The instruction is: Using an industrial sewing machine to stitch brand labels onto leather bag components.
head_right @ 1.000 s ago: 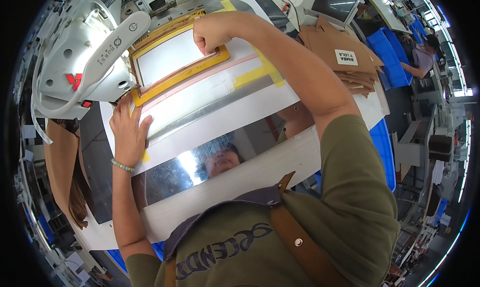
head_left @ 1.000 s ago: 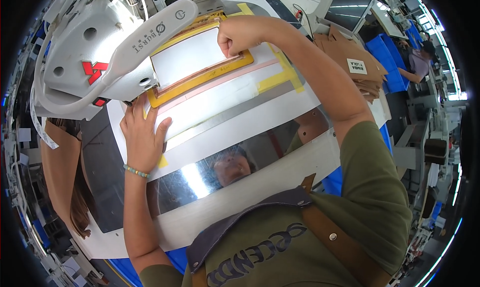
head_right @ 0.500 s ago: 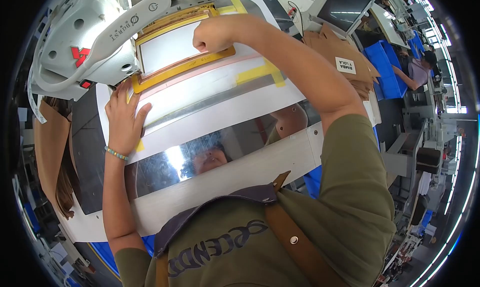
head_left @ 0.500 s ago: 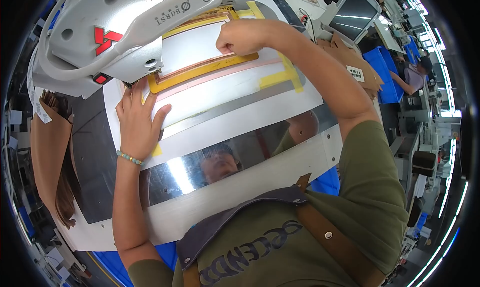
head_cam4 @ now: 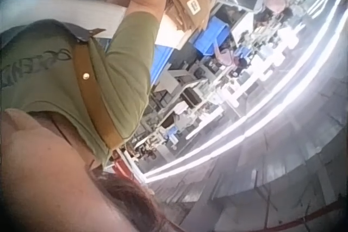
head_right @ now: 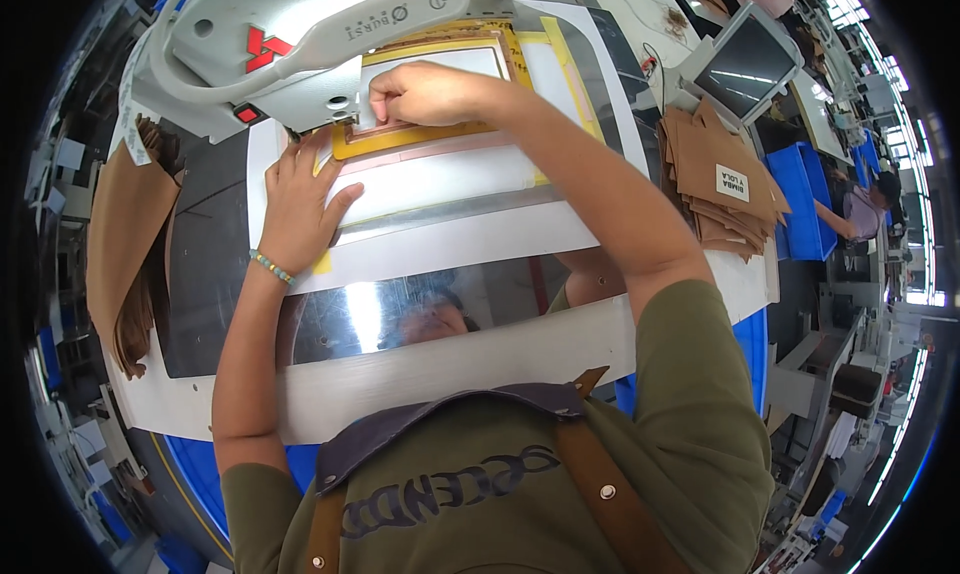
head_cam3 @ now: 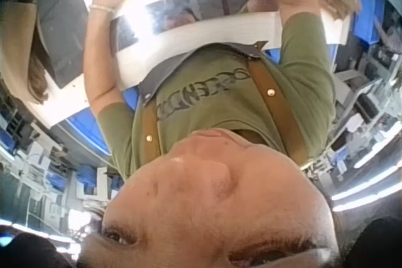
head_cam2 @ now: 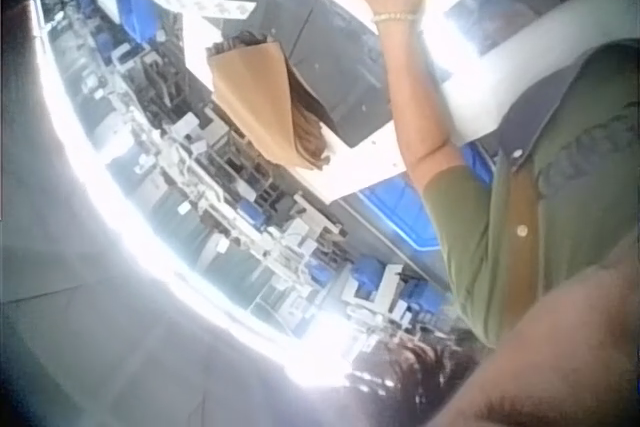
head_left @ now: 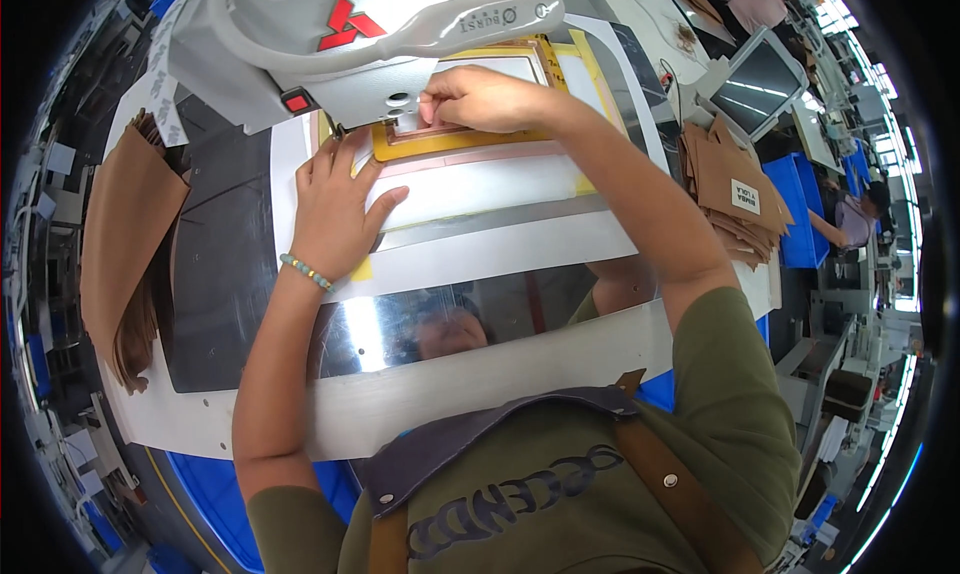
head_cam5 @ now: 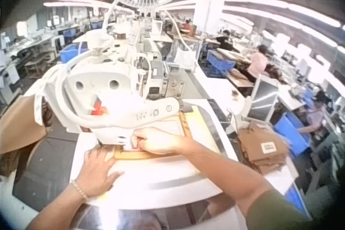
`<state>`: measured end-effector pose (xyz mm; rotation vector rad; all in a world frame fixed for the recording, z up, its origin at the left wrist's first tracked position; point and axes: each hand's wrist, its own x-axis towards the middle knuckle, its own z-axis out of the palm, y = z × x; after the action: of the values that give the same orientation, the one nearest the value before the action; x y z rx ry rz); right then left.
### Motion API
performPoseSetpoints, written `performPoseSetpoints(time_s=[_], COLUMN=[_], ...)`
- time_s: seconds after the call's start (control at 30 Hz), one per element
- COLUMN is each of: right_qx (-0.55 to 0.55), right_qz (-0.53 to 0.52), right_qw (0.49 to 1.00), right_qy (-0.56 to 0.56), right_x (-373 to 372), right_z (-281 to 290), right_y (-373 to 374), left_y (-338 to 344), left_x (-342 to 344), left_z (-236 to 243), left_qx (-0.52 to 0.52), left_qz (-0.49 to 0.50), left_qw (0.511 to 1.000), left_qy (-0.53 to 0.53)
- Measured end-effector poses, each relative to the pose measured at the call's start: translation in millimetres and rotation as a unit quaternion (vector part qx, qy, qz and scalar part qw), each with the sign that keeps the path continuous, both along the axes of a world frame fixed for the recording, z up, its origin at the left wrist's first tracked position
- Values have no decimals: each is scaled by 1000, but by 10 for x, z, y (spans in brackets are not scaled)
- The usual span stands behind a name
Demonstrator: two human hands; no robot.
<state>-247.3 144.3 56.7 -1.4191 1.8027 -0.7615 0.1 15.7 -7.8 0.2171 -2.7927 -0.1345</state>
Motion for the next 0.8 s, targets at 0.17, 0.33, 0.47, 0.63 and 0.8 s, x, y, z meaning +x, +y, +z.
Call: performPoseSetpoints(time_s=[0.17, 0.33, 0.47, 0.63, 0.8], right_qx=[-28, -141, -242, -271, -295], right_qz=[-54, -114, -167, -233, -206], right_qw=[995, 983, 954, 931, 924], right_qy=[-79, 1, 51, 66, 130], right_x=[265, 114, -47, -29, 19], right_z=[-195, -251, -361, -408, -378], right_y=[-196, 389, 779, 780, 794], left_y=[-17, -419, -1133, -1649, -1999], left_x=[30, 478, 1142, 1798, 2247], left_z=[-1, 469, 620, 459, 464], left_qx=[41, 18, -187, -320, -240], left_qz=[-7, 16, 194, 262, 309], left_qw=[999, 1000, 963, 910, 920], left_qy=[12, -18, 5, -31, -8])
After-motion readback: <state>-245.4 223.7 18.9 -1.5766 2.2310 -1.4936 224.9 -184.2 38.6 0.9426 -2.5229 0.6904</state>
